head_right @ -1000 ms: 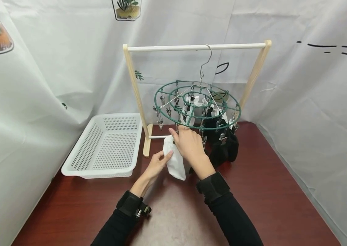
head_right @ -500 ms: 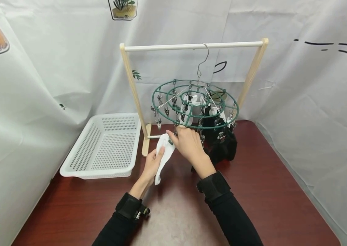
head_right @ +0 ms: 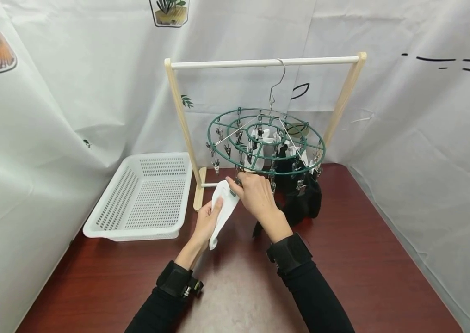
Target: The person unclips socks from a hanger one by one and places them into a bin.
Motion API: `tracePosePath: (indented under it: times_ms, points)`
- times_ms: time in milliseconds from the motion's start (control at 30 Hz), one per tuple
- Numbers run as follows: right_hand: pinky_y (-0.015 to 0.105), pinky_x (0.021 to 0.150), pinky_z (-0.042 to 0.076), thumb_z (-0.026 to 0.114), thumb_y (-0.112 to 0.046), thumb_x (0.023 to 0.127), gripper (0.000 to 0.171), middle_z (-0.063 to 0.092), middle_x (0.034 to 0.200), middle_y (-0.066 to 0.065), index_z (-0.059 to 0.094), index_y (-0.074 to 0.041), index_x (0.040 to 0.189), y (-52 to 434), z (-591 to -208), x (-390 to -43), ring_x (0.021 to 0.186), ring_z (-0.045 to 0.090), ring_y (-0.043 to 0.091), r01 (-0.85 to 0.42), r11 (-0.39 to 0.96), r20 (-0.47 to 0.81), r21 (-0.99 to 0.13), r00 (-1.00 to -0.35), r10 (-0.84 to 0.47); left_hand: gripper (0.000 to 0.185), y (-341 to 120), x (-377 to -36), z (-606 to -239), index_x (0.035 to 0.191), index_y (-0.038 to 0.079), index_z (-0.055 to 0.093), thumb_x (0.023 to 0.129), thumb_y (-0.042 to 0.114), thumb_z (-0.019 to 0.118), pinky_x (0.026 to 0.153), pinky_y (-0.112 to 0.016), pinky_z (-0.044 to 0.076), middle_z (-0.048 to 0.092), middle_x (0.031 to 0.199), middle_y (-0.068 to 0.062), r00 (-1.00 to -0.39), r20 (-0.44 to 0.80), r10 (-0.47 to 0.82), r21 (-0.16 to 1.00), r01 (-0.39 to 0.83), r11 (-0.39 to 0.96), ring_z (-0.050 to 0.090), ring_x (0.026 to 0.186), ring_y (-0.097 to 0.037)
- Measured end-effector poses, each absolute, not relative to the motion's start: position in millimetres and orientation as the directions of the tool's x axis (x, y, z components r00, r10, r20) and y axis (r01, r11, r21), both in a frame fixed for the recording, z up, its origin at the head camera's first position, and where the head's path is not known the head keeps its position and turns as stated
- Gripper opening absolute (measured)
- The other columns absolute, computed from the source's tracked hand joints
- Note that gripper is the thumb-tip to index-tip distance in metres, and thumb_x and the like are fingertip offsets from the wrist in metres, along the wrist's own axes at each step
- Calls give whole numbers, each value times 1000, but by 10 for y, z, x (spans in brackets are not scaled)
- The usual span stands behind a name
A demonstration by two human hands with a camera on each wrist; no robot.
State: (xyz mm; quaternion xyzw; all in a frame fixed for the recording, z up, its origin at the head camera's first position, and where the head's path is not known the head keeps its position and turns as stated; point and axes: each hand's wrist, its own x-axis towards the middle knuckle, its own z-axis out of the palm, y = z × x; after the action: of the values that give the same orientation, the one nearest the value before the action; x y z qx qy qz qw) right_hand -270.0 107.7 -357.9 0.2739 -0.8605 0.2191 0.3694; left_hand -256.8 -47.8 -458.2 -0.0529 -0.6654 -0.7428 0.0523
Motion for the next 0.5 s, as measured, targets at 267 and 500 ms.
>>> tracePosePath:
  times_ms: [267,500]
  points:
    - [25,40,22,62,-25,89,43,27,51,-4,36,-15,57,1062,-3579,-2720,40,24,12,-661,723,776,-202,-558,-293,39,-536,-2572,-4583,110,4,65,93,37,54,61,-22,47,66,82,-1,-988,155,-23,982,157,-107,57,68,-10]
    - [25,40,22,62,-24,90,43,27,49,-4,38,-13,56,1066,-3591,-2741,40,23,11,-647,728,779,-228,-570,-262,44,-590,-2565,-4545,112,3,64,92,40,54,60,-22,46,65,81,-5,-977,207,-48,976,209,-52,57,67,-10]
